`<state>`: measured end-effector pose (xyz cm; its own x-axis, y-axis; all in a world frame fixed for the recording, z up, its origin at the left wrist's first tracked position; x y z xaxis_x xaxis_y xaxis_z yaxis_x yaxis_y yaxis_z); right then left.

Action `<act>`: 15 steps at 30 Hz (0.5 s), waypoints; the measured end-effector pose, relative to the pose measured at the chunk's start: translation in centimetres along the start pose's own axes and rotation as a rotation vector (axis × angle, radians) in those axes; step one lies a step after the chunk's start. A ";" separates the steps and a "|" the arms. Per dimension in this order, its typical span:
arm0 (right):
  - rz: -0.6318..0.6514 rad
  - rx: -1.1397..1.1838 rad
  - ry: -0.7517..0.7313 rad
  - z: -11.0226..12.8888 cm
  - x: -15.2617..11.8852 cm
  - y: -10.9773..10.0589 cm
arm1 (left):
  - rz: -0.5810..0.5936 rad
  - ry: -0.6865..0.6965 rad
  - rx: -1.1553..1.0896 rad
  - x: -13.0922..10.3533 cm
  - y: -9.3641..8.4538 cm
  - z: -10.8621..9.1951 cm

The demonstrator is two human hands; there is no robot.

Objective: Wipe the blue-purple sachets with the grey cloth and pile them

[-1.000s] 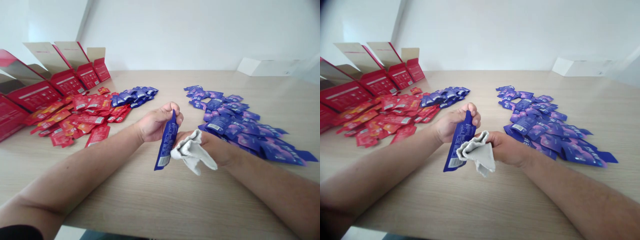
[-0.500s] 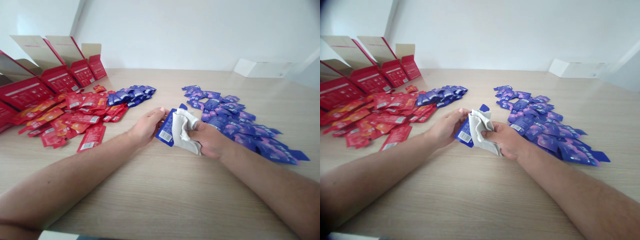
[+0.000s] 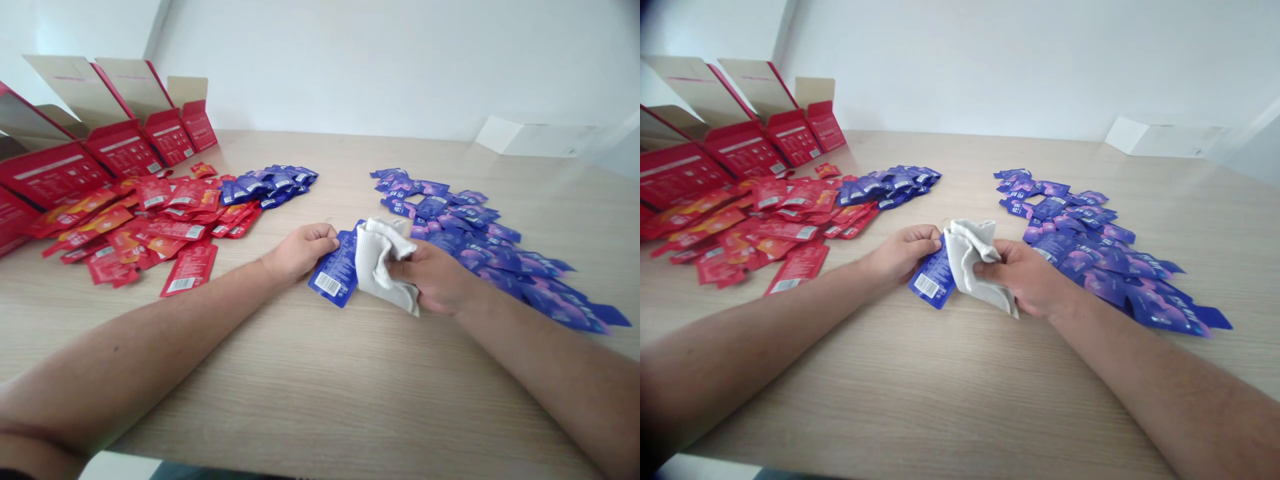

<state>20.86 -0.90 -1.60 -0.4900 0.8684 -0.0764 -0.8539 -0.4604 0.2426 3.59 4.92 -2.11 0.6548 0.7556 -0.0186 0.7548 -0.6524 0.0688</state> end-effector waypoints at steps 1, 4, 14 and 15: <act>-0.051 -0.004 -0.049 0.4 0.0 -0.4 | 0.010 -0.040 -0.012 0.0 0.0 0.3; -0.200 -0.092 -0.199 1.6 -0.2 -1.2 | 0.056 -0.184 0.103 -0.1 0.1 0.9; -0.561 -1.009 -0.600 6.7 -3.2 -0.1 | 0.178 -0.256 0.470 0.3 0.5 0.6; -0.572 -1.103 -0.625 6.8 -3.3 -0.1 | 0.187 -0.260 0.499 0.3 0.5 0.5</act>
<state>23.73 -2.50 5.19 -0.1206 0.7861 0.6062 -0.7465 0.3308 -0.5774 4.23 4.77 -2.61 0.7193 0.6269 -0.2994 0.5117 -0.7696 -0.3819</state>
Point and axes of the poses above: each hand's wrist, its own x-axis towards the middle knuckle, its own y-axis out of the palm, z = x × y, the point moved 6 cm from there along x, towards the middle knuckle, and after that the axes turned 9 degrees about z, right-handed, at the moved point
